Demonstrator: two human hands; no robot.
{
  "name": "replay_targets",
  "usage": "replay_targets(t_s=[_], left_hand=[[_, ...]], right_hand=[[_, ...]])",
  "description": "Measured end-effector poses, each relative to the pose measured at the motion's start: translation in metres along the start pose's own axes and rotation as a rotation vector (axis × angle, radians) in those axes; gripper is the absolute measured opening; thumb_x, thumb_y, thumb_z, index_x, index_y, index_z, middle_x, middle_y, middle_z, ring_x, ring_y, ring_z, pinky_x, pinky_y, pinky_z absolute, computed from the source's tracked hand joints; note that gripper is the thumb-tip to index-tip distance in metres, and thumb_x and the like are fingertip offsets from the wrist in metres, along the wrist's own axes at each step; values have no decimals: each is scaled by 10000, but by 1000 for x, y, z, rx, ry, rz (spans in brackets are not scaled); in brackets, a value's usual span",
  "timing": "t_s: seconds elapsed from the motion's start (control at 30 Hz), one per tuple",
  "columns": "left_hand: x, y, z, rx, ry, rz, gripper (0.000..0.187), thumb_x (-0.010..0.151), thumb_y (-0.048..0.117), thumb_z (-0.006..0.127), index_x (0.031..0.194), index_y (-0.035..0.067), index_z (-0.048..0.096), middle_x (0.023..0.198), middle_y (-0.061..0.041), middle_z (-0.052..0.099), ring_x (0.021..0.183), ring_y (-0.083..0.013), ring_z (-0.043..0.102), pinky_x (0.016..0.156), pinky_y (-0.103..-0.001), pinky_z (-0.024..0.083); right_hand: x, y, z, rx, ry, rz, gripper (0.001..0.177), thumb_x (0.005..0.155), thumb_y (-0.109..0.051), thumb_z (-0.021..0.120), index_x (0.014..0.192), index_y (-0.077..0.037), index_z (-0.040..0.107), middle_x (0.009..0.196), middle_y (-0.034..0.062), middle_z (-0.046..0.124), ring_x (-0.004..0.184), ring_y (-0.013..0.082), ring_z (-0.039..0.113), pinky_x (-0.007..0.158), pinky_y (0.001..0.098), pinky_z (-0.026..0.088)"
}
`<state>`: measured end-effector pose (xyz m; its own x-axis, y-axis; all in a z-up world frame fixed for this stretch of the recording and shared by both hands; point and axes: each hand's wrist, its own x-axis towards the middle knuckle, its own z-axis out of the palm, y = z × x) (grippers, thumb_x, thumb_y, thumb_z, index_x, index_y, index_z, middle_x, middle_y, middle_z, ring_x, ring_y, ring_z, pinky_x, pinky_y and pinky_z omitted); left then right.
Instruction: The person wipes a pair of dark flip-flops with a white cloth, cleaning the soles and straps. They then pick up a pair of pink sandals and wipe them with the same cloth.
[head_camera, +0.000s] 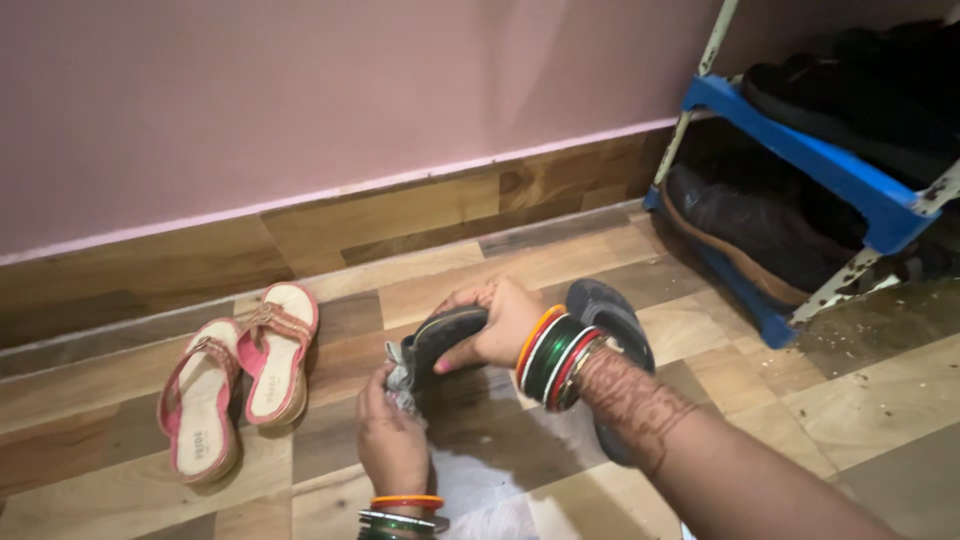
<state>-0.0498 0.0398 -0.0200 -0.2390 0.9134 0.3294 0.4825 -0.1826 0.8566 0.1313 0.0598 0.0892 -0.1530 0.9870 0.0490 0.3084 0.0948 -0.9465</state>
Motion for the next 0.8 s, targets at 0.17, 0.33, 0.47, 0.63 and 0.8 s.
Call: replay_targets(t_s=[0.17, 0.33, 0.47, 0.63, 0.8], left_hand=[[11, 48, -12, -443, 3, 63, 316, 950, -28, 480, 1195, 72, 653, 1211, -148, 641, 1024, -345, 678, 827, -448, 541], [4, 41, -9, -164, 125, 364, 342, 967, -2, 530, 1301, 40, 591, 1220, -167, 659, 1108, -354, 668, 923, -426, 519], [2, -13, 3, 53, 38, 137, 321, 941, 21, 559, 1258, 46, 601, 1178, -176, 678, 1062, -374, 657, 879, -452, 507], [15, 35, -12, -272, -79, -319, 317, 965, 43, 507, 1255, 114, 615, 1037, -179, 705, 841, -413, 674, 784, -462, 540], [3, 96, -30, -284, 15, 402, 305, 951, -25, 499, 1221, 46, 621, 1155, -177, 658, 1092, -368, 660, 928, -431, 522]], right_hand=[[5, -1, 2, 101, 76, 68, 418, 614, -47, 926, 1014, -77, 809, 925, 23, 825, 811, 78, 743, 795, 265, 610], [8, -2, 2, 74, 67, 58, 399, 615, -36, 926, 997, -53, 811, 908, 32, 823, 796, 87, 732, 786, 277, 605], [10, -5, 5, 9, 71, 77, 399, 598, -35, 933, 973, -61, 797, 899, 15, 816, 798, 80, 740, 787, 267, 600], [19, 0, 3, 52, 82, 31, 357, 637, -44, 910, 978, -54, 807, 888, 35, 817, 787, 92, 729, 772, 273, 601], [27, 10, 1, 104, 76, -115, 313, 691, -13, 848, 999, -30, 792, 895, 49, 799, 786, 94, 707, 753, 289, 594]])
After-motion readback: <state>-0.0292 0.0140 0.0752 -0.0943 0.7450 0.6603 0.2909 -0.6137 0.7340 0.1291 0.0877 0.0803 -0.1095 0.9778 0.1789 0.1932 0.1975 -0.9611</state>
